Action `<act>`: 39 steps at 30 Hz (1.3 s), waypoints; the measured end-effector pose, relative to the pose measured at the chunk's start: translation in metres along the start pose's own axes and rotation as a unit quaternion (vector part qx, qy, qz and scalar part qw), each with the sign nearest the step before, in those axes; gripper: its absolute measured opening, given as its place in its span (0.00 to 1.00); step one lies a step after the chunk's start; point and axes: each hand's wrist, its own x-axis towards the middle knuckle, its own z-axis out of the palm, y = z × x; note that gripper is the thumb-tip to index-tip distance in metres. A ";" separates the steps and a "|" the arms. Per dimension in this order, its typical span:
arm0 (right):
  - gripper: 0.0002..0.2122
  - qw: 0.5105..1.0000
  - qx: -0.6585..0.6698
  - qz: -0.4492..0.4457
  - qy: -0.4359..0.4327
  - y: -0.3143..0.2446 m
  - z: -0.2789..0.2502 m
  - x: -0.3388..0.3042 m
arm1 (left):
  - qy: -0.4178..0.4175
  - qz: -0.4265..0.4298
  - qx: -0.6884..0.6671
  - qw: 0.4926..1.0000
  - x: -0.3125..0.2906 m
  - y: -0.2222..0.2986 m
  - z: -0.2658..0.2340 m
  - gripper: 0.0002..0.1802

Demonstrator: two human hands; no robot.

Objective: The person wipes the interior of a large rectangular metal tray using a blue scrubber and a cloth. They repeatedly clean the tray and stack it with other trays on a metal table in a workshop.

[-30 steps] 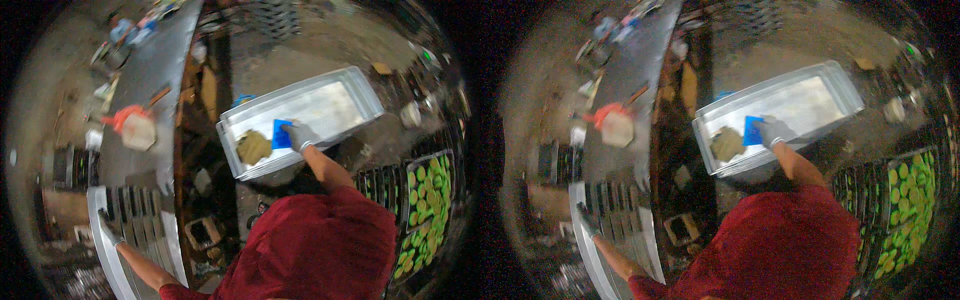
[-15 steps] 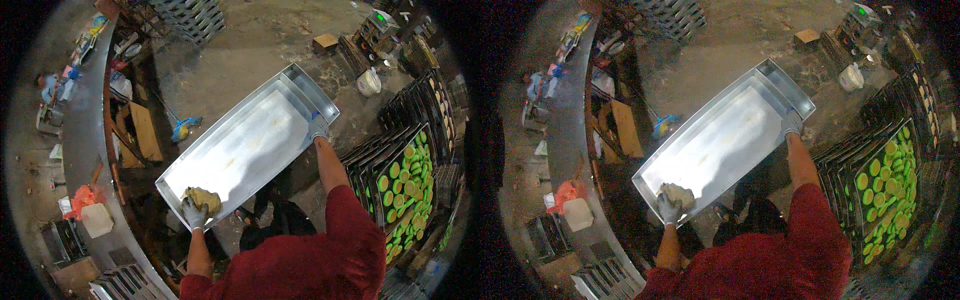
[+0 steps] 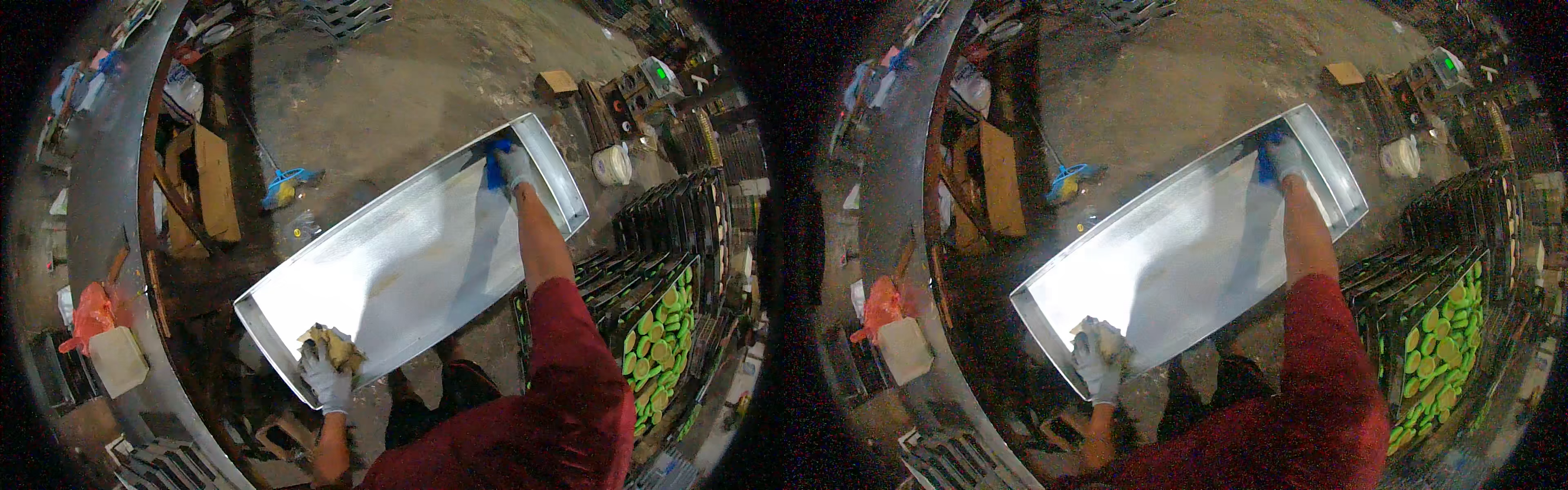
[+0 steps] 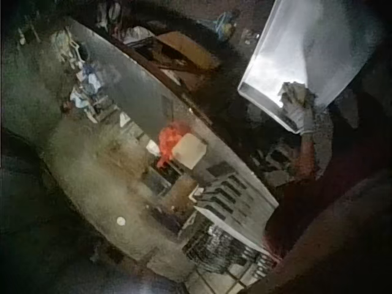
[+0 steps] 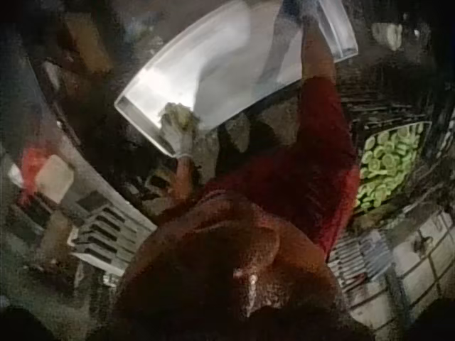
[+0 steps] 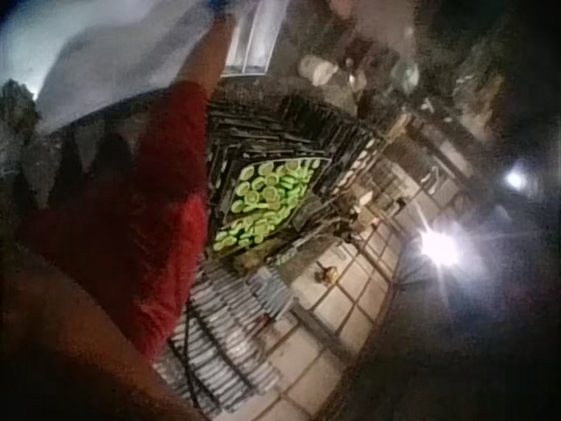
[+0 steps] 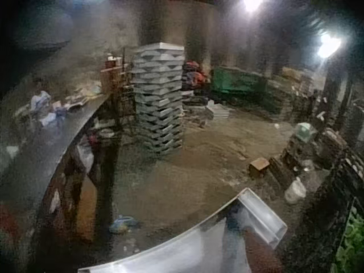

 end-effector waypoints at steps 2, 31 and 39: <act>0.17 0.998 0.045 -0.005 -0.039 -0.021 0.044 -0.057 | 0.009 -0.018 -0.034 0.999 -0.002 0.006 -0.005 0.48; 0.20 0.839 0.040 -0.264 -0.474 -0.316 0.310 -0.625 | 0.146 -0.130 -0.856 0.479 -0.060 -0.221 -0.101 0.29; 0.09 0.895 0.218 -0.052 -0.387 -0.215 0.203 -0.445 | 0.206 -0.175 -0.730 0.627 -0.038 -0.274 -0.089 0.29</act>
